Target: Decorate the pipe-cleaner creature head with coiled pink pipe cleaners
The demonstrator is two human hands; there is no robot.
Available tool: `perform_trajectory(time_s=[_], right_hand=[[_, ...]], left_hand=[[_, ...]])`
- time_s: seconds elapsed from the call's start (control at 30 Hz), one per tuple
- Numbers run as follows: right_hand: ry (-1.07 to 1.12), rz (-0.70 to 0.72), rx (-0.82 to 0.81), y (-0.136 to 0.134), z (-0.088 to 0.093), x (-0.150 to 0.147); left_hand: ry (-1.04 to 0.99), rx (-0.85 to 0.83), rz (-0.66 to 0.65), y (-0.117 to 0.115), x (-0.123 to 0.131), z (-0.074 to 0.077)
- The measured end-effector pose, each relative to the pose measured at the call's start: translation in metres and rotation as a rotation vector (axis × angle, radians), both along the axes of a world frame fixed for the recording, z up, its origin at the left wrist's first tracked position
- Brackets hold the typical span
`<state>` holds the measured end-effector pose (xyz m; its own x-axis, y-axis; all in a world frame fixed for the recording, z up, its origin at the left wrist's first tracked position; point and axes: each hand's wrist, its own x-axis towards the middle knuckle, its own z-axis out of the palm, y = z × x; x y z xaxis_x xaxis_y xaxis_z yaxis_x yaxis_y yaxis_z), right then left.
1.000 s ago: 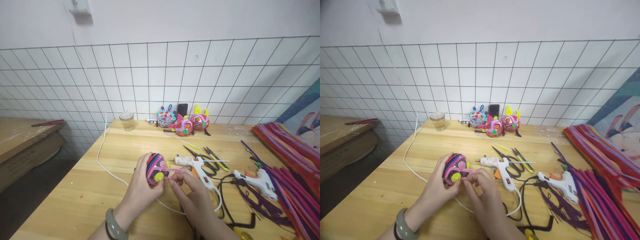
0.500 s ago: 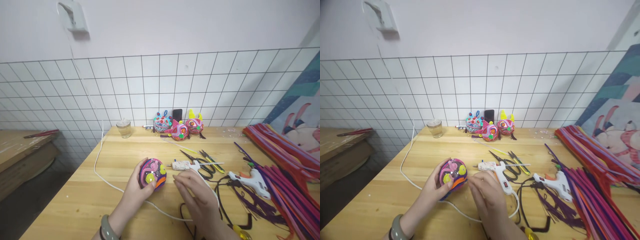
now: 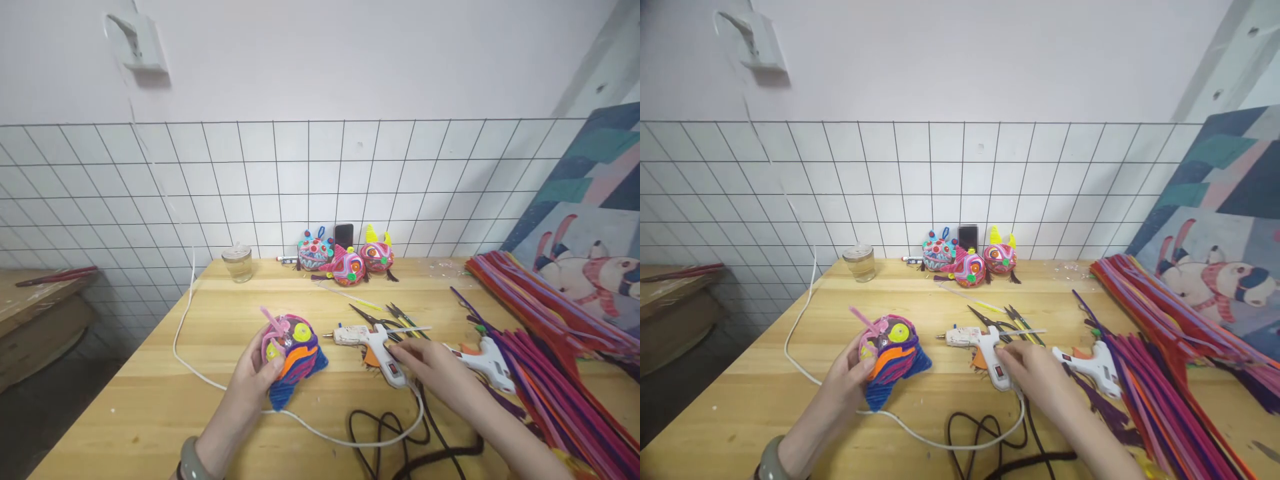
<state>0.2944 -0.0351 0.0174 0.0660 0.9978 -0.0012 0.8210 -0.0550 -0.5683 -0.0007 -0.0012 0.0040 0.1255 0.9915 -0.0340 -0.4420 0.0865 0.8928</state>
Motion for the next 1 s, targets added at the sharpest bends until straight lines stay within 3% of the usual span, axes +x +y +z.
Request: perform_trajectory(time_s=[0.17,0.37,0.53,0.7,0.77,1.0], right_hand=[[-0.16,-0.065,-0.033,0.002,-0.015,-0.019],[-0.102,-0.077,-0.118,0.015,-0.031,-0.016],[0.138,-0.009,-0.162,0.01,-0.021,-0.002],[0.643,-0.038,0.04,-0.007,-0.001,-0.004],[0.791,0.002,0.022,-0.013,0.003,-0.01],[0.8,0.065,-0.091,-0.037,0.003,-0.037]], left_hand=[[0.006,-0.001,0.045,0.001,-0.001,0.0],[-0.011,0.017,0.05,0.006,-0.006,0.001],[-0.039,0.036,-0.03,0.004,-0.006,0.0],[-0.022,0.065,-0.074,0.002,-0.004,-0.005],[0.004,0.089,-0.078,0.002,-0.003,-0.004],[0.137,0.143,-0.084,0.0,-0.001,0.0]])
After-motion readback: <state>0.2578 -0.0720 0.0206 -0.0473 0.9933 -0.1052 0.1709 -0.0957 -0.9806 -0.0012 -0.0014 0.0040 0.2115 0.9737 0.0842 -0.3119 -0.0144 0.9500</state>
